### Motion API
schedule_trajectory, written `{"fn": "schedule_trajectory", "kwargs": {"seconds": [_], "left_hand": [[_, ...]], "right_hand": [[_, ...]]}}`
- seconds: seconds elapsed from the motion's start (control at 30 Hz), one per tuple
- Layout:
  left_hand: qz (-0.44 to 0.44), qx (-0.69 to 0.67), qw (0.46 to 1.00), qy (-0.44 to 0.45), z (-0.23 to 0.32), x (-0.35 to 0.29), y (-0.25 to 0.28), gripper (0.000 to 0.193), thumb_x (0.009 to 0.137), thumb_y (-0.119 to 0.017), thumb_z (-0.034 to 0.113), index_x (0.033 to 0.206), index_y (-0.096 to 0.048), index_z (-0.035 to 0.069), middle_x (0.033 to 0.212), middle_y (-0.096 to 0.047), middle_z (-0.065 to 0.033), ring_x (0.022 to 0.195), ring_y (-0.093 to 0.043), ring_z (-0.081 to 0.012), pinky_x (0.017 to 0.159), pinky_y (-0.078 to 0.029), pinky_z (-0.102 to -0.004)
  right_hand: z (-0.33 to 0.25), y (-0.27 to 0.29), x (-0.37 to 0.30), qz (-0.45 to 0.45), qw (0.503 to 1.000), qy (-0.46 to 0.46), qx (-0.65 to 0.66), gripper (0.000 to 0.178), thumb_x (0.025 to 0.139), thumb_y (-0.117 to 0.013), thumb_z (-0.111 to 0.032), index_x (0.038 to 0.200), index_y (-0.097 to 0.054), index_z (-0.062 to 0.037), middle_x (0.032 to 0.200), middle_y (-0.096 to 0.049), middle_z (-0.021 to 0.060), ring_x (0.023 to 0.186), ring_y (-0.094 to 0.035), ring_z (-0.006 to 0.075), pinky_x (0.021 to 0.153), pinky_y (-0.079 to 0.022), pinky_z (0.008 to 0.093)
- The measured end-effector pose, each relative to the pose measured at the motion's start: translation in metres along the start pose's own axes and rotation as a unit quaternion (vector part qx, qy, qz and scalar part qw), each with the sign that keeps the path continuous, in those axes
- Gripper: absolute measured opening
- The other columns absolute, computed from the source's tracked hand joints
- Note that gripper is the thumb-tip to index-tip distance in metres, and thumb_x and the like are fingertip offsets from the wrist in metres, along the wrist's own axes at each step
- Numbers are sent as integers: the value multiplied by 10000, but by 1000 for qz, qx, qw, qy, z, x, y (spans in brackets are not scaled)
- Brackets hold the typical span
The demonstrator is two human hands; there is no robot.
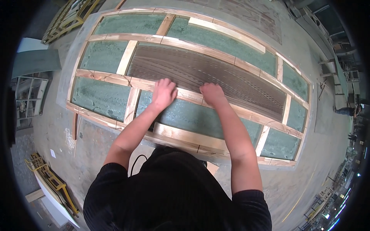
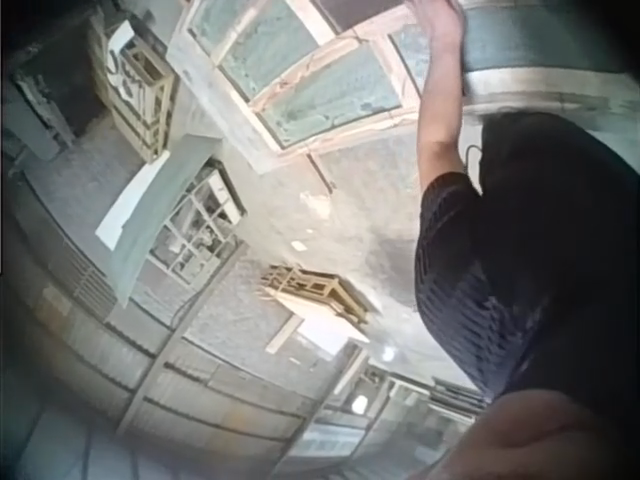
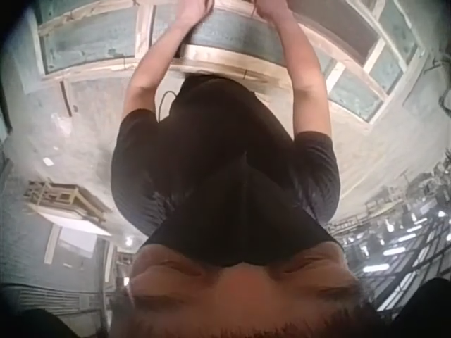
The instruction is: Assembling a large wooden frame by inserting and securing mesh-like panels into designated slots using a powered tool.
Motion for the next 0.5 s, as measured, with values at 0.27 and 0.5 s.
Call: {"fn": "schedule_trajectory", "kwargs": {"seconds": [0.27,0.5], "left_hand": [[-22,-1,1000,-1,11,-6,-10,206,890,-731,217,1055,-712,95,1084,-606,-105,1096,-575,-311,1007,-437,-475],[-1,5,1000,-17,12,-13,-9,213,902,-741,199,1087,-715,95,1099,-621,-94,1086,-596,-297,1010,-446,-466]], "right_hand": [[1,0,-3,2,1000,-17,17,63,896,-658,-111,953,-656,-140,1097,-662,88,1123,-672,314,946,-535,497],[1,0,-7,9,999,-18,29,82,945,-614,-132,994,-680,-131,1126,-680,101,1124,-678,326,942,-545,498]]}}
Point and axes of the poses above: each hand's wrist, its own x-axis towards the middle knuckle, its own y-axis out of the back of the hand, z = x × y, the point moved 1 cm from there along x, towards the middle knuckle
